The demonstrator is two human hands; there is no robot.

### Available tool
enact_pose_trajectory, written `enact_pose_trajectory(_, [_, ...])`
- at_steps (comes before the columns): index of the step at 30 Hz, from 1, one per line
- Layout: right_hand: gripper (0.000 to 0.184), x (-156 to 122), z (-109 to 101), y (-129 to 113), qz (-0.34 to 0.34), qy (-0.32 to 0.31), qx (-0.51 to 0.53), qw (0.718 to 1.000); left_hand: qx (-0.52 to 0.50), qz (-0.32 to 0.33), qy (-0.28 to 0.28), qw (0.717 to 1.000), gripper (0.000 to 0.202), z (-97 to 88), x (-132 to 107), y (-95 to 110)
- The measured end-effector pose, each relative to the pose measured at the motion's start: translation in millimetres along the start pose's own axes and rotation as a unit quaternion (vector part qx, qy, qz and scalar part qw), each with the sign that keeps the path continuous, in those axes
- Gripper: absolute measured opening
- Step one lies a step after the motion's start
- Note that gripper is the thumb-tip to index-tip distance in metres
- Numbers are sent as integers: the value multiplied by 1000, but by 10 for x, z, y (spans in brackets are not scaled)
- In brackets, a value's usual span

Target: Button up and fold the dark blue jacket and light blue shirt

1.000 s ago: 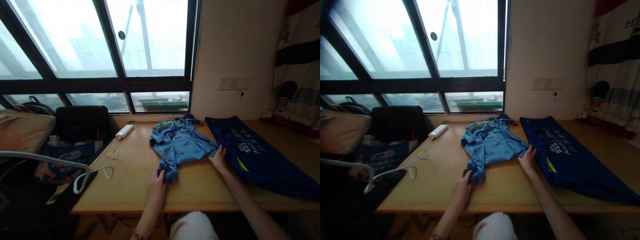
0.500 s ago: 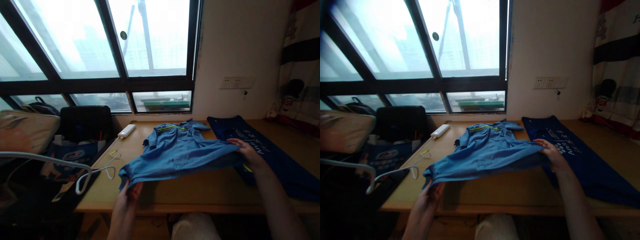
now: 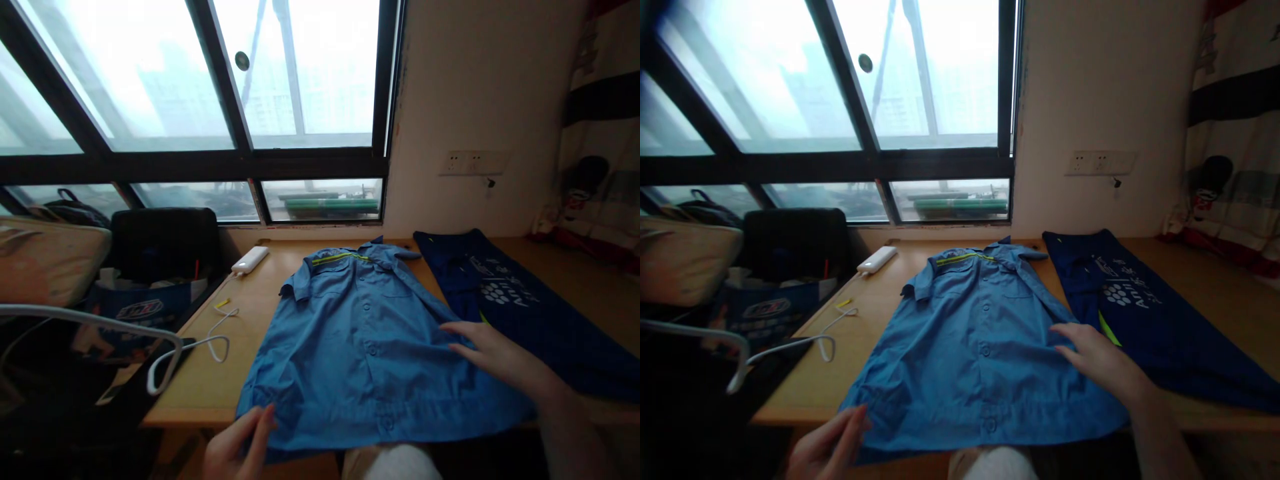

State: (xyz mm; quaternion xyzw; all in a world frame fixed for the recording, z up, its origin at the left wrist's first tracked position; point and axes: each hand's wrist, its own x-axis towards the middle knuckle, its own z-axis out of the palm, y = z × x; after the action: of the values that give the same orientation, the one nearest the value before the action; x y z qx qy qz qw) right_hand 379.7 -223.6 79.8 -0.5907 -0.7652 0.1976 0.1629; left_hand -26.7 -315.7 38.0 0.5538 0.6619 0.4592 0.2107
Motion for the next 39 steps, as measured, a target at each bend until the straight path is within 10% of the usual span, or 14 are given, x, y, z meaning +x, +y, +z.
enact_pose_trajectory(5, [36, 1040, 655, -532, -167, 27, -31, 985, 176, 208, -137, 952, 39, 876, 594, 348])
enact_pose_trajectory(10, [45, 1606, 1290, -324, -54, 125, -131, 982, 350, 196, -194, 895, 56, 1497, 766, 103])
enact_pose_trajectory(16, [48, 1543, 1501, -173, -44, 127, -184, 974, 372, 222, -182, 883, 57, 1423, 581, -74])
enact_pose_trajectory(28, [55, 1164, 1175, -412, -98, 30, -204, 974, 375, 196, -297, 856, 46, 904, 245, 289])
enact_pose_trajectory(33, [34, 1833, 1059, -282, -20, 114, -7, 993, 303, 195, -365, 859, 28, 1240, 1091, 597])
enact_pose_trajectory(35, [31, 2062, 1093, -224, 13, 179, 41, 983, 192, 164, -275, 928, 22, 1590, 1529, 714])
enact_pose_trajectory(39, [38, 2262, 1272, -77, 24, 230, 63, 971, 158, 128, -168, 964, 24, 2302, 2135, 693])
